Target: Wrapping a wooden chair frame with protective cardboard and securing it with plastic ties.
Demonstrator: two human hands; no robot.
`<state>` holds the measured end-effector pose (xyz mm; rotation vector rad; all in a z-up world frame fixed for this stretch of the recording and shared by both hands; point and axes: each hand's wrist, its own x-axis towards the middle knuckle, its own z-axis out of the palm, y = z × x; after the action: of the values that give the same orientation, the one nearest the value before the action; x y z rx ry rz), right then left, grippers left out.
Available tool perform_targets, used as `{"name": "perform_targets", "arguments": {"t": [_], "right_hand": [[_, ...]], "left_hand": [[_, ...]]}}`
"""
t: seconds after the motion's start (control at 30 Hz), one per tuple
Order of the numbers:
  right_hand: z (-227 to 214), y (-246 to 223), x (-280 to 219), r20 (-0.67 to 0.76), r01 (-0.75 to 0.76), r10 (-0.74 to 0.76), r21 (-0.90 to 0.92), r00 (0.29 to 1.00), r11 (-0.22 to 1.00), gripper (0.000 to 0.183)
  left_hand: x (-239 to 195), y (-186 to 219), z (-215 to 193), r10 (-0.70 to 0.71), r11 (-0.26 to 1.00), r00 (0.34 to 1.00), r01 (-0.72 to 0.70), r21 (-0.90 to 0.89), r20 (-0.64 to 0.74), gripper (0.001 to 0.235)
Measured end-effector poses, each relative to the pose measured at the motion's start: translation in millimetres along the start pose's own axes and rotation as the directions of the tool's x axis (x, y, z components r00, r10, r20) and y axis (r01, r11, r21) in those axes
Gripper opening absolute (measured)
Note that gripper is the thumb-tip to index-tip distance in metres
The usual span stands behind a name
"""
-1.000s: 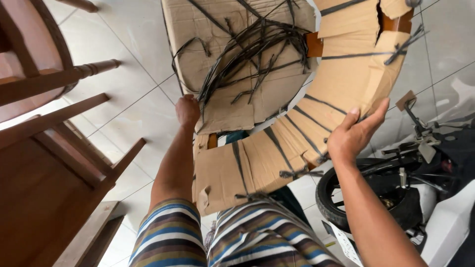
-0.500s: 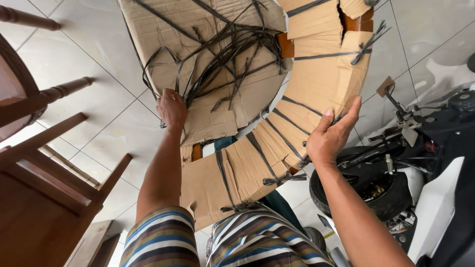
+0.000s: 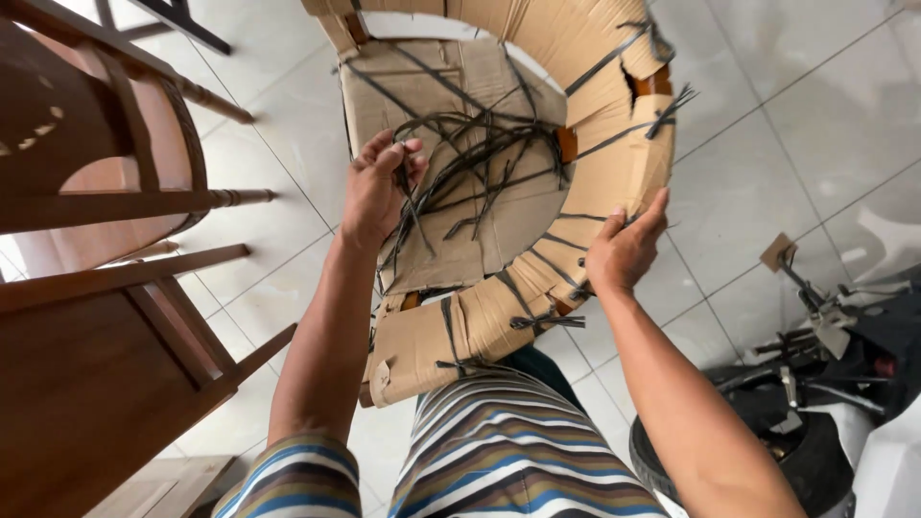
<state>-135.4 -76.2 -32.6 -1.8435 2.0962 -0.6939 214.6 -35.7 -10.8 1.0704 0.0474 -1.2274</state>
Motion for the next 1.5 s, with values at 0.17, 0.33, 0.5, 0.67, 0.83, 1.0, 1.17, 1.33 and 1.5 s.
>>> {"name": "perform_targets", "arguments": {"t": [0.17, 0.33, 0.5, 0.67, 0.83, 1.0, 1.17, 1.33, 1.5], "right_hand": [[-4, 10, 7, 0.049, -0.006, 0.007, -0.02, 0.999, 1.0, 0.081], [-116, -96, -40, 0.254, 0.113, -0.207, 0.343, 0.945, 0.933, 0.074], [-128, -95, -101, 0.789, -0.24, -0.315, 0.494, 0.527, 0.836, 0.025], [-128, 34, -103, 0.727, -0.295, -0.098, 0.393, 0.68, 0.871, 0.028], [-158, 173, -110, 0.592, -0.45, 0.222, 0.27, 0.775, 0.851, 0.029], [-175, 268, -140, 0.427, -0.576, 0.507, 0.041, 0.749, 0.816, 0.037], [-179, 300, -174, 0.373, -0.639, 0.579, 0.051, 0.725, 0.768, 0.037], [-163, 332, -184, 0.356, -0.652, 0.612, -0.013, 0.706, 0.758, 0.04], [-187, 258, -149, 0.529, -0.344, 0.327, -0.071, 0.783, 0.936, 0.062]], "left_hand": [[-42, 13, 39, -0.03, 0.981, 0.998, 0.02, -0.192, -0.05, 0.035], [-102, -8, 74, -0.03, 0.966, 0.996, 0.007, -0.258, -0.087, 0.033], [-91, -103, 47, -0.2, 0.955, 0.967, 0.157, -0.25, -0.157, 0.016], [-68, -140, -7, -0.185, 0.978, 0.947, 0.15, -0.146, -0.263, 0.018], [-77, -122, -19, -0.033, 0.999, 0.968, 0.035, 0.004, -0.247, 0.02], [-124, -83, 34, 0.165, 0.977, 0.955, -0.124, 0.174, -0.247, 0.022], [-144, -69, 62, 0.283, 0.929, 0.932, -0.207, 0.307, -0.227, 0.033], [-178, -58, 97, 0.286, 0.911, 0.955, -0.245, 0.33, -0.079, 0.039], [-245, -80, 131, 0.19, 0.759, 0.97, -0.243, 0.604, 0.151, 0.048]]}}
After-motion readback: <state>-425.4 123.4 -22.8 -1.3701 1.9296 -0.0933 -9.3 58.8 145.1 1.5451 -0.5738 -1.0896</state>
